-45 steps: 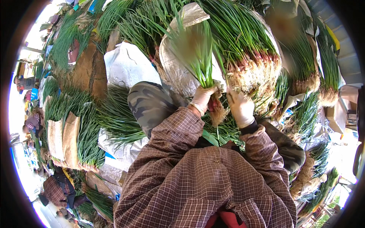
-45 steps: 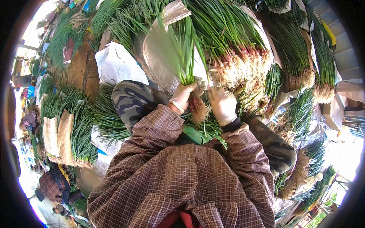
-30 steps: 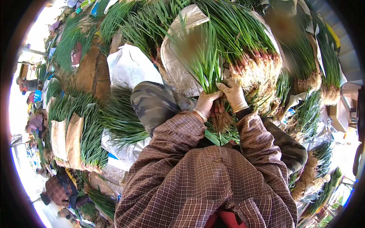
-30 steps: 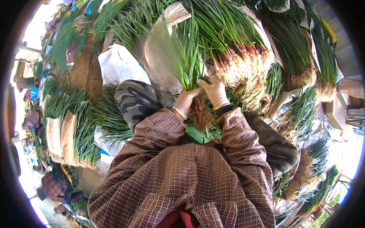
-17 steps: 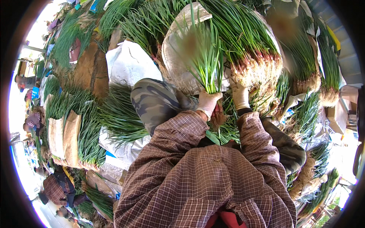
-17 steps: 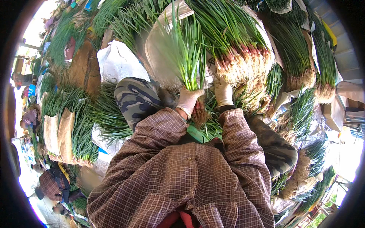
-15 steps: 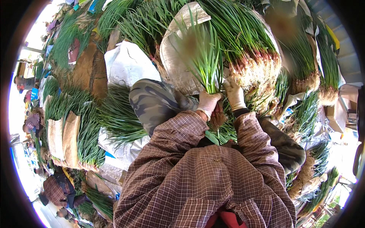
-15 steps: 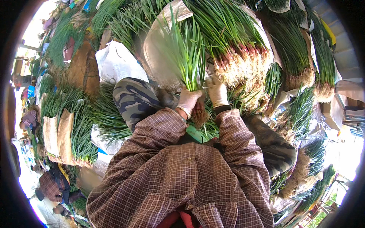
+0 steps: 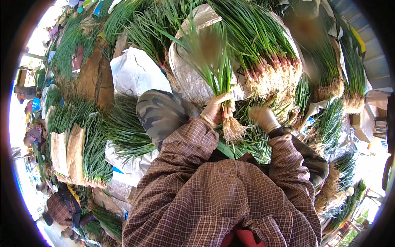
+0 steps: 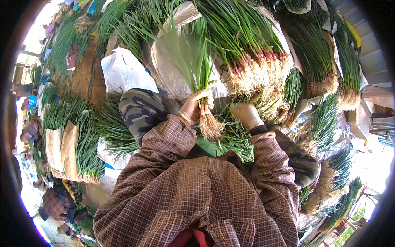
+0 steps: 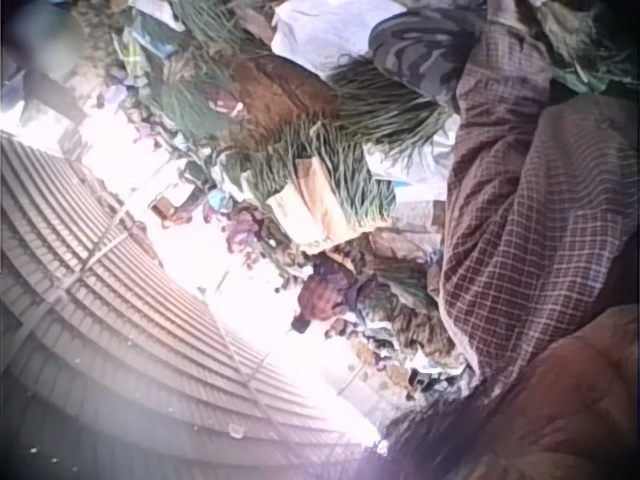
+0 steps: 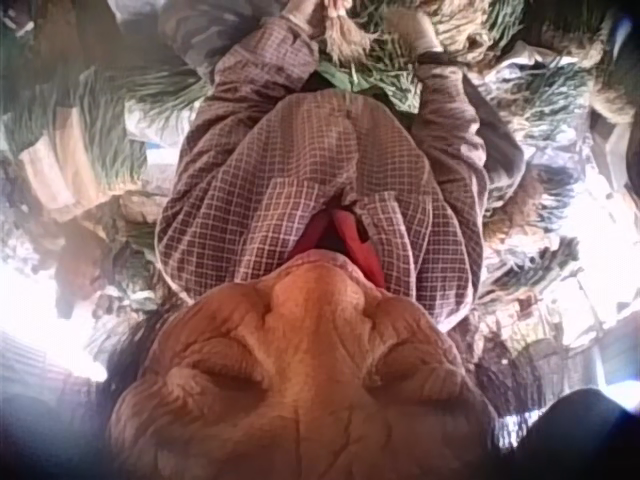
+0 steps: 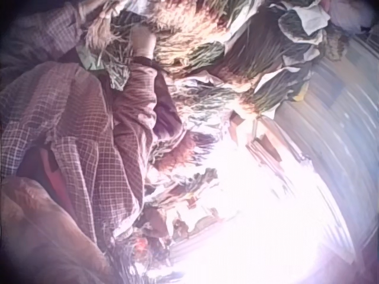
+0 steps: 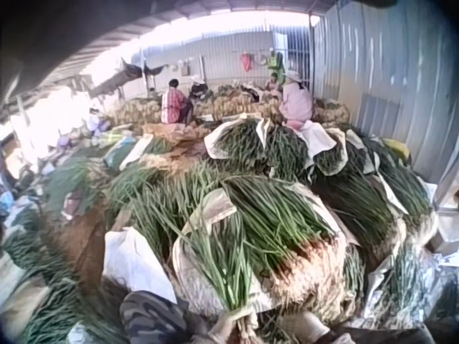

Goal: The person sits on the ground and trims the roots of green onions by hand. They pick up bunches, remove the root ends, and place the trimmed onions into a pile.

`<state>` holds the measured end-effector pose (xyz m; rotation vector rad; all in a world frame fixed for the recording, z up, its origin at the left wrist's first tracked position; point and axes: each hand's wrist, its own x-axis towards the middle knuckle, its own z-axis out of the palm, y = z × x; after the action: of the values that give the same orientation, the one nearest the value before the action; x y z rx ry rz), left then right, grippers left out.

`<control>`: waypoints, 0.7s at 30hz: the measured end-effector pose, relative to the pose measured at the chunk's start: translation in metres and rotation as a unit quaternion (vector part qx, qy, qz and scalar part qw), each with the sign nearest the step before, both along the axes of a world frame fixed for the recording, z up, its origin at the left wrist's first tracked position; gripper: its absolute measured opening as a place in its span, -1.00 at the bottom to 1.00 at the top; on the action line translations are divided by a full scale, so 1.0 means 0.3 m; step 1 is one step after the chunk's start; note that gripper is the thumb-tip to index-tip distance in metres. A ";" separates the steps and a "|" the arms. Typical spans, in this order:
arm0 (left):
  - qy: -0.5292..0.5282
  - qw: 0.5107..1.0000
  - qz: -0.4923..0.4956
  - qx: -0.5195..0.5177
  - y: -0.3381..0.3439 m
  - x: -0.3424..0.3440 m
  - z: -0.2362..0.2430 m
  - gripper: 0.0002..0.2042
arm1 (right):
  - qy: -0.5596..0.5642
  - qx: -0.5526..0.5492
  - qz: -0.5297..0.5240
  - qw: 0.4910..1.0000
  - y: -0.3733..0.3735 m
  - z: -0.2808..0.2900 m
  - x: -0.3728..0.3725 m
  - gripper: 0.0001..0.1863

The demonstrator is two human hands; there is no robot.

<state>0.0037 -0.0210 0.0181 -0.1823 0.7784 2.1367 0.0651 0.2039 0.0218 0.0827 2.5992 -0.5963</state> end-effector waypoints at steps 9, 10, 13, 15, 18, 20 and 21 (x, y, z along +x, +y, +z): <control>0.059 0.988 0.082 -0.116 0.052 -0.050 -0.017 -0.76 | 0.441 0.053 -0.056 0.894 -0.042 -0.113 -0.259 -0.72; 0.037 0.989 0.045 -0.134 0.042 -0.055 0.023 -0.81 | 0.447 0.026 -0.079 0.890 -0.071 -0.049 -0.210 -0.69; 0.057 0.987 0.111 -0.099 0.086 -0.059 -0.016 -0.87 | 0.281 -0.182 -0.101 0.937 -0.130 0.060 -0.072 -0.73; 0.084 0.987 0.099 -0.097 0.108 -0.056 0.009 -0.89 | 0.288 -0.280 -0.092 0.911 -0.141 0.020 -0.035 -0.63; 0.120 0.982 0.097 -0.108 0.105 -0.059 -0.043 -0.89 | 0.152 -0.190 -0.191 0.951 -0.089 0.028 -0.115 -0.56; 0.127 0.977 0.104 -0.133 0.131 -0.059 -0.052 -0.89 | 0.234 -0.299 -0.185 0.906 -0.111 -0.018 -0.172 -0.53; 0.122 0.974 0.106 -0.158 0.137 -0.053 -0.039 -0.88 | 0.224 -0.274 -0.178 0.918 -0.121 -0.032 -0.196 -0.54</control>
<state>-0.0121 0.0201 0.0065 -0.1769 1.2967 2.2494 0.0063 0.1676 0.0122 0.2663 2.7406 -1.6235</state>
